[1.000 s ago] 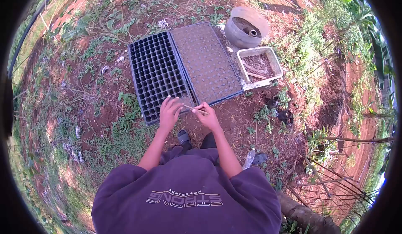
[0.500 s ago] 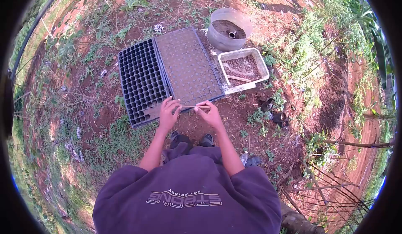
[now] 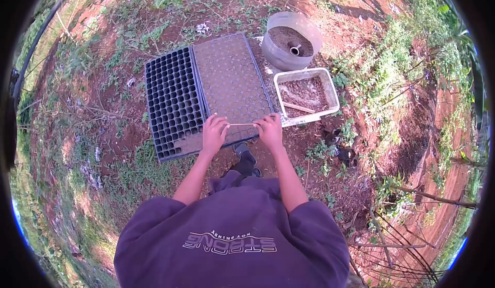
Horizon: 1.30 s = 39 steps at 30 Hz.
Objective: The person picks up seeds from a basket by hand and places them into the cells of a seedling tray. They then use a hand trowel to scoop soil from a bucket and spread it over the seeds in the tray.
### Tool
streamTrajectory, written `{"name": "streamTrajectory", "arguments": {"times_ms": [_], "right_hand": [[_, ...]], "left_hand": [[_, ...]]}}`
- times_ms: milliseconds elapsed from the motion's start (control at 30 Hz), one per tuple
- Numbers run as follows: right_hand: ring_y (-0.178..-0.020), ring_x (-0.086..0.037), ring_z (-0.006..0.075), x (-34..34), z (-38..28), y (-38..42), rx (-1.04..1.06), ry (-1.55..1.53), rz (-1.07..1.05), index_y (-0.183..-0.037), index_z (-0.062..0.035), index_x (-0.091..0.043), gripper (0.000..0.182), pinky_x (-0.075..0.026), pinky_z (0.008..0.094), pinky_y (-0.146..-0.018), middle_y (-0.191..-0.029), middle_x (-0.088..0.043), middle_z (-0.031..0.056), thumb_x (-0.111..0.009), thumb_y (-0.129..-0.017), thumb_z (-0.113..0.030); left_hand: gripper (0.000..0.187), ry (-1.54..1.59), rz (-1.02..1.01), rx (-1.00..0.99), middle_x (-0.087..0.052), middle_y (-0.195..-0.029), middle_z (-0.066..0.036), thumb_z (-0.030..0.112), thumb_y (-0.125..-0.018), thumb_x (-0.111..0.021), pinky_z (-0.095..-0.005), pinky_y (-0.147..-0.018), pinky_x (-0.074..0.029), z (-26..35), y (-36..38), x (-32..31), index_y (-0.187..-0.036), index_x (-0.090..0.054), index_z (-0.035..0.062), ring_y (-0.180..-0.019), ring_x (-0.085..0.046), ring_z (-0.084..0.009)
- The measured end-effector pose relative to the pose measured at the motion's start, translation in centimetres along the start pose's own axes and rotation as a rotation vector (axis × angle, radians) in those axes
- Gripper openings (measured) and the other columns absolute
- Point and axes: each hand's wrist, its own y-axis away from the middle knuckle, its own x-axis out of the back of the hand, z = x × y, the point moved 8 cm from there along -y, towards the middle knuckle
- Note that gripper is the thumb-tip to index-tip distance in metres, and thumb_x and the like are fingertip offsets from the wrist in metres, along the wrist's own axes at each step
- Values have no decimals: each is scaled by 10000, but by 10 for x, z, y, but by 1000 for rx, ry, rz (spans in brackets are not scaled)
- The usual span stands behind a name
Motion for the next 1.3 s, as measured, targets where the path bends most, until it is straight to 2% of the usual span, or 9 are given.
{"name": "streamTrajectory", "arguments": {"times_ms": [100,333,433,500,600,933,1033,1233,1300], "right_hand": [[-1008,-498,315,-8,11,-20,15,91,60,-856,-115,-739,105,-414,422,-897,-835,-644,45,-727,-759,-152],[-1101,-475,347,-30,40,-60,-17,133,18,-860,-108,-733,90,-380,456,-965,-924,-634,49,-693,-785,-138],[-1113,-470,347,-37,46,-73,-14,151,-23,-861,-109,-734,91,-373,461,-971,-930,-638,49,-688,-789,-141],[-1119,-469,347,-42,49,-76,-25,169,-57,-861,-109,-736,94,-371,460,-971,-929,-642,48,-687,-790,-145],[-1108,-472,341,-45,53,-80,-25,147,-43,-861,-111,-737,94,-377,454,-958,-919,-644,45,-690,-786,-144],[-1079,-483,301,-46,54,-84,-28,162,13,-845,-131,-739,95,-388,433,-923,-881,-646,7,-720,-755,-151],[-1074,-485,299,-45,56,-85,-21,154,7,-846,-134,-738,95,-389,429,-927,-886,-645,7,-721,-755,-154],[-1065,-483,311,-27,51,-90,-9,131,11,-994,-110,-702,241,-390,444,-946,-998,-624,50,-728,-758,-155],[-1059,-481,319,-13,48,-91,5,56,51,-1036,-94,-680,278,-391,449,-947,-1025,-612,69,-725,-764,-132]], "left_hand": [[103,-7,-18,47,-630,-1121,-29,164,-824,-685,-435,-1015,-361,-9,-24,-18,-896,-687,91,-1251,-447,-298],[97,-9,-53,123,-604,-1179,-30,180,-818,-692,-440,-1023,-347,-33,-54,-57,-880,-703,107,-1280,-411,-303],[93,-87,-29,141,-587,-1199,-29,187,-810,-698,-477,-1056,-300,-35,-62,-58,-860,-711,110,-1294,-387,-311],[94,-170,-35,80,-570,-1201,-19,207,-813,-691,-543,-1064,-253,-32,-65,-60,-857,-710,126,-1286,-374,-309],[95,-169,-34,89,-564,-1203,-16,214,-806,-696,-574,-1072,-230,-34,-68,-63,-852,-712,132,-1294,-357,-307],[98,-170,-32,117,-558,-1200,-11,231,-790,-708,-568,-1071,-231,-37,-66,-68,-832,-708,142,-1294,-357,-310],[71,-176,10,114,-559,-1187,-8,199,-776,-725,-548,-1061,-248,-36,-65,-67,-806,-694,142,-1287,-381,-313],[224,-169,72,162,-520,-1251,-66,203,-786,-712,-540,-1057,-257,-22,-71,-55,-990,-649,138,-1299,-368,-332],[290,-171,125,187,-500,-1260,-106,230,-824,-668,-547,-1060,-259,-14,-74,-49,-1085,-605,123,-1299,-351,-352]]}}
